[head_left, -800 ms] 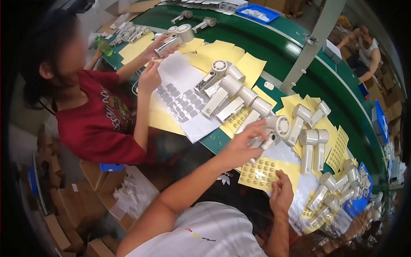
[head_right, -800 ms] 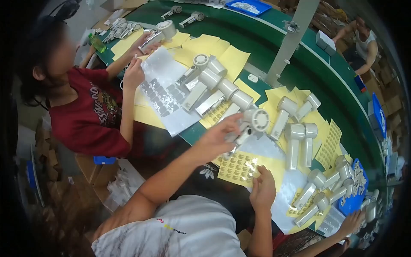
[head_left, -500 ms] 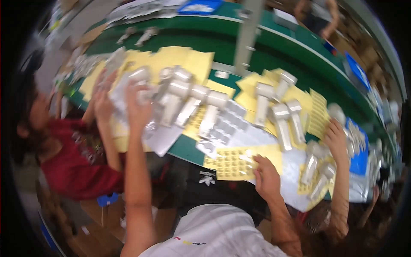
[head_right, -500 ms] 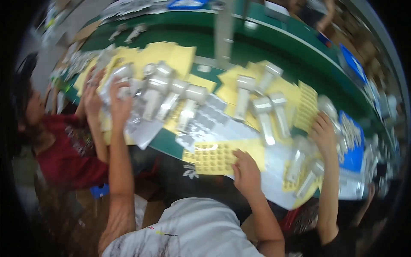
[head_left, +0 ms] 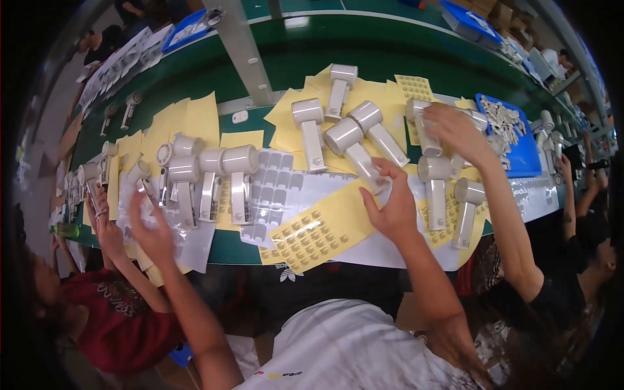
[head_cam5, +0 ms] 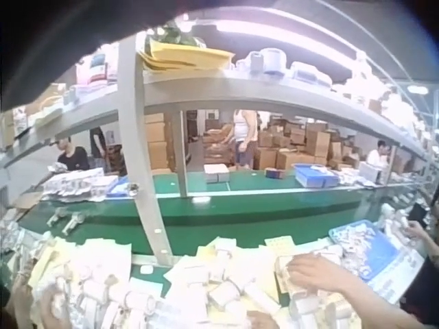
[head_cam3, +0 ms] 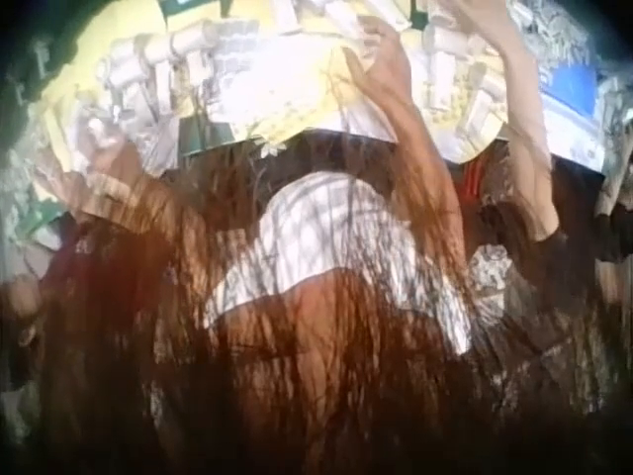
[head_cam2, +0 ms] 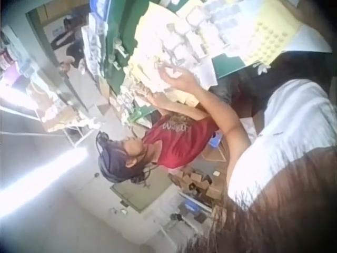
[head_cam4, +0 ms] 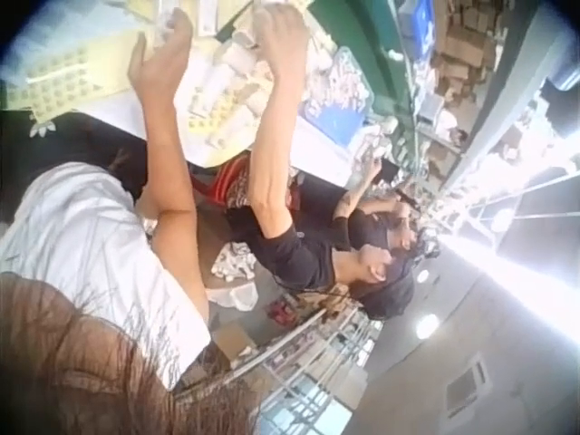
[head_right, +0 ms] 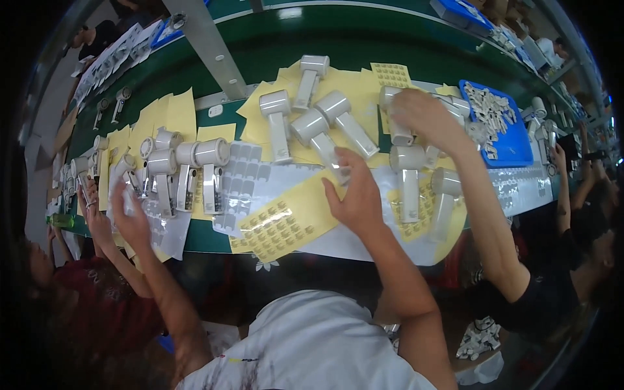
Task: The person applies labels from a sticker sheet onto white handheld electronic devices by hand, working at an assembly line.
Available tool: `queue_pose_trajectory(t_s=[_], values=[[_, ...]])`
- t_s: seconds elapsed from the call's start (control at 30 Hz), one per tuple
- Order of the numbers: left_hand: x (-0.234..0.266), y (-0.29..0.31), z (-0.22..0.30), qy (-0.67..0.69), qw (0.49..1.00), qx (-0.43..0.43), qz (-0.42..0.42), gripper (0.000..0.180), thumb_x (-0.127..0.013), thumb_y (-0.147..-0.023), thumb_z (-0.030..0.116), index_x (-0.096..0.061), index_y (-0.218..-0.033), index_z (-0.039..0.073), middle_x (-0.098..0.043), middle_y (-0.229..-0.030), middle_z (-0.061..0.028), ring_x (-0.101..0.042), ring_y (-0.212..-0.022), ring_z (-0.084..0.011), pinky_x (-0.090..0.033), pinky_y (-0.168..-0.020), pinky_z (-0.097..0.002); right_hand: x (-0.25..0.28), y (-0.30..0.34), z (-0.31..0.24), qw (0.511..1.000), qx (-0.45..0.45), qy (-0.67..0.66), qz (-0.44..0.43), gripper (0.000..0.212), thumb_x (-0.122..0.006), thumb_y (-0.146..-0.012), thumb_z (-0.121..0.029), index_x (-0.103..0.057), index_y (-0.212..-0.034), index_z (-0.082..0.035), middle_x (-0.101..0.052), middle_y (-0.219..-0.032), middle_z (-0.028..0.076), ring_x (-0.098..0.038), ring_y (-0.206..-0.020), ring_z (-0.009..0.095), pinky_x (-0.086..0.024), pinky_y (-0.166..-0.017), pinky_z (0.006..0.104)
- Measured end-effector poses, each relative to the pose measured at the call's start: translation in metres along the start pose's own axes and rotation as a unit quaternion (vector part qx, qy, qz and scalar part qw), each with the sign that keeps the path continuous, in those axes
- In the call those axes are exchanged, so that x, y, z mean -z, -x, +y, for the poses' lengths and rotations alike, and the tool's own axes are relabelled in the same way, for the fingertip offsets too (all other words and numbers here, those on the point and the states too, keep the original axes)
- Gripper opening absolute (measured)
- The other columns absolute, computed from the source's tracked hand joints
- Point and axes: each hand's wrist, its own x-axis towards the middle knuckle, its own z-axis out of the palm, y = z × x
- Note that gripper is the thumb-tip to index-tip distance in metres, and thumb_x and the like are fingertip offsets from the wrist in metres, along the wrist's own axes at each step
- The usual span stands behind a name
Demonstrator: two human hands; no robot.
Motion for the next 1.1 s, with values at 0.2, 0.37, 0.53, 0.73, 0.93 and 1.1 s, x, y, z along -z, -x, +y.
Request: queue_pose_trajectory(t_s=[0.2, 0.37, 0.53, 0.73, 0.93, 1.1], values=[[-0.048, 0.102, 0.183, 0.215, 0.917, -0.101, -0.321, 0.034, -0.076, -0.079, 0.007, -0.072, -0.113, 0.009, -0.064, -0.129, -0.0108, -0.056, -0.127, -0.0395, -0.045, -0.107, -0.0479, -0.028, -0.014, 0.016, 0.998, -0.039, 0.019, -0.043, 0.054, -0.072, -0.082, 0.001, -0.042, -0.126, 0.0, -0.055, -0.13, 0.017, -0.057, -0.111, 0.031, -0.048, -0.096, 0.0374], [-0.061, 0.12, 0.174, 0.18, 0.909, -0.102, -0.361, 0.034, -0.076, -0.081, 0.009, -0.072, -0.115, 0.01, -0.06, -0.138, -0.0088, -0.045, -0.138, -0.0404, -0.039, -0.112, -0.0523, -0.025, -0.007, 0.011, 0.993, -0.07, -0.079, -0.051, 0.053, -0.069, -0.083, 0.005, -0.04, -0.127, -0.002, -0.054, -0.124, 0.017, -0.057, -0.111, 0.027, -0.047, -0.097, 0.0362], [-0.074, 0.108, 0.172, 0.211, 0.876, -0.149, -0.408, 0.03, -0.072, -0.087, 0.013, -0.07, -0.117, 0.01, -0.057, -0.143, -0.008, -0.04, -0.143, -0.0415, -0.036, -0.115, -0.0529, -0.027, -0.013, -0.028, 0.986, -0.013, -0.162, 0.029, 0.047, -0.065, -0.085, 0.006, -0.043, -0.126, -0.001, -0.051, -0.131, 0.019, -0.055, -0.118, 0.03, -0.045, -0.1, 0.0392], [-0.078, 0.106, 0.173, 0.208, 0.89, -0.151, -0.376, 0.026, -0.073, -0.08, 0.005, -0.07, -0.105, 0.001, -0.066, -0.111, -0.0189, -0.056, -0.116, -0.0442, -0.041, -0.106, -0.0527, -0.145, -0.037, -0.052, 0.986, 0.042, -0.162, 0.02, 0.047, -0.064, -0.082, 0.003, -0.046, -0.126, 0.001, -0.048, -0.132, 0.023, -0.051, -0.117, 0.042, -0.042, -0.104, 0.0426], [-0.086, 0.11, 0.167, 0.214, 0.883, -0.161, -0.385, 0.029, -0.074, -0.08, 0.005, -0.07, -0.108, 0.001, -0.066, -0.113, -0.0186, -0.057, -0.114, -0.0421, -0.043, -0.103, -0.0516, -0.126, -0.032, -0.054, 0.985, 0.024, -0.168, -0.028, 0.049, -0.069, -0.081, 0.001, -0.045, -0.124, 0.0, -0.049, -0.13, 0.025, -0.051, -0.118, 0.043, -0.045, -0.1, 0.0415], [-0.074, 0.102, 0.177, 0.154, 0.897, -0.193, -0.367, 0.044, -0.076, -0.081, 0.009, -0.067, -0.125, 0.007, -0.065, -0.126, -0.0149, -0.056, -0.121, -0.0397, -0.041, -0.105, -0.0523, 0.006, 0.016, -0.019, 0.995, 0.017, -0.036, 0.086, 0.044, -0.076, -0.08, 0.001, -0.044, -0.111, -0.003, -0.06, -0.116, 0.018, -0.063, -0.104, 0.029, -0.051, -0.091, 0.0372]])
